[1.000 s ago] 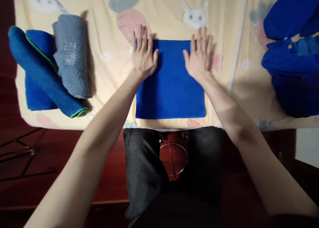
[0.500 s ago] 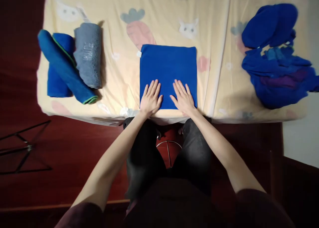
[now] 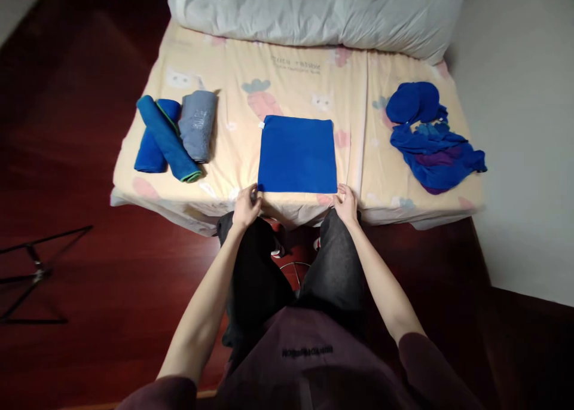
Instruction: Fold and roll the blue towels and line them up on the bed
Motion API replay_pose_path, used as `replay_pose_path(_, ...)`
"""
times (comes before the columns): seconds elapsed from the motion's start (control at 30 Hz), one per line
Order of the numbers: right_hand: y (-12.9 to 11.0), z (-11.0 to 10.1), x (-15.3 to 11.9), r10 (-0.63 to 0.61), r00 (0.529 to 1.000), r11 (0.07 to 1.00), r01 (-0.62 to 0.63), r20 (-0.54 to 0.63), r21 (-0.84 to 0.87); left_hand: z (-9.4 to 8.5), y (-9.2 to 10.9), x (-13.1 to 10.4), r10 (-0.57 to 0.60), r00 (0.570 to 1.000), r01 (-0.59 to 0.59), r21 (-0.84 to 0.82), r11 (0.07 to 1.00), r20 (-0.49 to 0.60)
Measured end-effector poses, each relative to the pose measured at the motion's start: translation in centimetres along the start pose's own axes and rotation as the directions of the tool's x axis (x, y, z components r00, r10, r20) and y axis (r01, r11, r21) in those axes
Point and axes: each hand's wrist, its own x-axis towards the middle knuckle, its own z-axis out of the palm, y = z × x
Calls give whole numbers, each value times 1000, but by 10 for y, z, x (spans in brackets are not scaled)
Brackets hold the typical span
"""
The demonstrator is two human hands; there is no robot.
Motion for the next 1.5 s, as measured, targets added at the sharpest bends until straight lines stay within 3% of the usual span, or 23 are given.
replay_pose_path(0.13, 9, 3, 9, 68, 997, 986, -64, -23, 152, 0, -5, 11, -29, 999, 25, -130, 991, -35)
replay_pose_path(0.3, 20, 8, 19, 43, 997, 967, -58, 65, 248, 6, -9, 26, -135, 991, 126, -274, 953, -16)
replay_pose_path(0.6, 22, 2, 26, 82, 992, 991, -92, 99, 94, 9, -11, 26, -59, 997, 55, -84, 995, -46)
replay_pose_path(0.73, 17, -4, 13, -9, 998, 997, 4, 70, 72, 8, -9, 7, -23, 999, 20, -75, 997, -42)
replay_pose_path(0.87, 14, -5, 5, -95, 995, 994, 95, 0, 54, 12, -3, -7, 9, 993, -27, -145, 989, -122)
replay_pose_path(0.97, 10, -4, 7, -169, 984, 982, 173, -60, 80, 16, -1, -4, 47, 980, -83, -184, 979, -193)
replay_pose_path(1.07, 8, -1, 12, -218, 975, 958, 222, -40, 181, 20, 0, 6, 103, 976, -149, -240, 959, -192)
replay_pose_path(1.23, 11, 10, 21, -125, 991, 935, 98, 57, 341, 28, 0, 21, 37, 991, -85, -379, 922, -132)
replay_pose_path(1.33, 16, 14, 25, -84, 996, 941, 73, 19, 331, 33, 0, 25, -61, 985, -3, -368, 930, -163)
replay_pose_path(1.5, 26, 17, 28, -11, 999, 962, 21, -39, 271, 34, 0, 24, -116, 969, 37, -333, 942, -220)
